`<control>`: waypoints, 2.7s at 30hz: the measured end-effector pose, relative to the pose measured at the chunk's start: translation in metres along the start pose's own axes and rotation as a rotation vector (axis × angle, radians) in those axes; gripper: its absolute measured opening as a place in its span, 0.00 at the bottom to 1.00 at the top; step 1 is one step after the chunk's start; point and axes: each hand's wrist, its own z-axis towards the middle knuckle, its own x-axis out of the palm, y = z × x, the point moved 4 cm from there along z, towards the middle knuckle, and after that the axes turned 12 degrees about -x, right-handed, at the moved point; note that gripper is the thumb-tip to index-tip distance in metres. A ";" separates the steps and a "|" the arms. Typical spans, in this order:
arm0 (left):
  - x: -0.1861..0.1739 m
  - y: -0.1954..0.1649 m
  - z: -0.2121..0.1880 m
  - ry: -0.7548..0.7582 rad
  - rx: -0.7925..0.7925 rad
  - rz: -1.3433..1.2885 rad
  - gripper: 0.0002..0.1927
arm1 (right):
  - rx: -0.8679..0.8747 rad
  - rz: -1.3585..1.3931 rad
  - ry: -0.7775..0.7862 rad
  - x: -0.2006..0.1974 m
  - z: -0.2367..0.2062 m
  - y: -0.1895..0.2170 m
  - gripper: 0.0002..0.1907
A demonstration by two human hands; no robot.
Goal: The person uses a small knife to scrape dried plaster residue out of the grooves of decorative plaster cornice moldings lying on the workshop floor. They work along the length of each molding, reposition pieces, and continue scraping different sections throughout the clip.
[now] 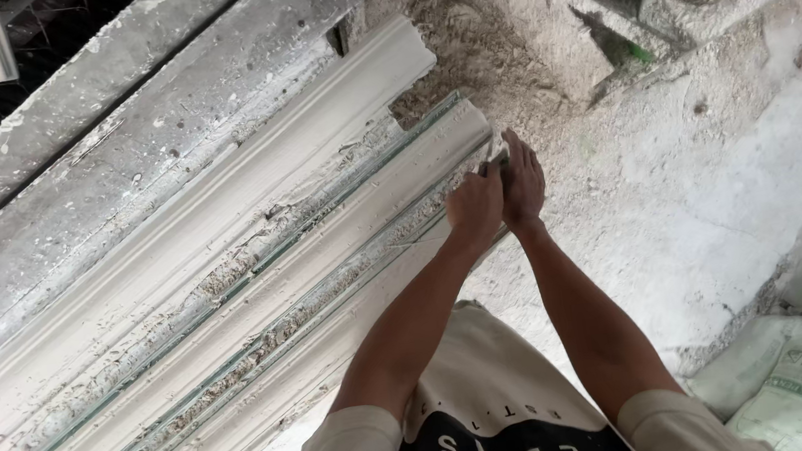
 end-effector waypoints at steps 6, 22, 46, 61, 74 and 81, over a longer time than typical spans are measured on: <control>-0.014 0.078 -0.034 -0.292 0.201 -0.082 0.21 | -0.102 -0.058 -0.017 0.003 0.000 -0.004 0.29; 0.064 0.337 -0.403 -0.675 -0.706 -0.804 0.29 | -0.673 -0.124 0.087 0.056 -0.034 0.108 0.11; 0.198 0.662 -0.886 -1.263 -1.349 -0.961 0.19 | -1.167 0.626 1.312 0.298 -0.526 0.766 0.10; 0.162 0.944 -0.953 -1.359 -1.325 -1.352 0.14 | -1.213 0.792 1.995 0.410 -0.699 1.078 0.33; 0.073 1.239 -1.010 -0.980 -1.132 -1.300 0.16 | -0.945 0.524 1.513 0.538 -0.688 1.311 0.31; 0.027 1.433 -1.090 -1.080 -1.026 -0.859 0.30 | -1.014 0.528 1.240 0.624 -0.733 1.487 0.29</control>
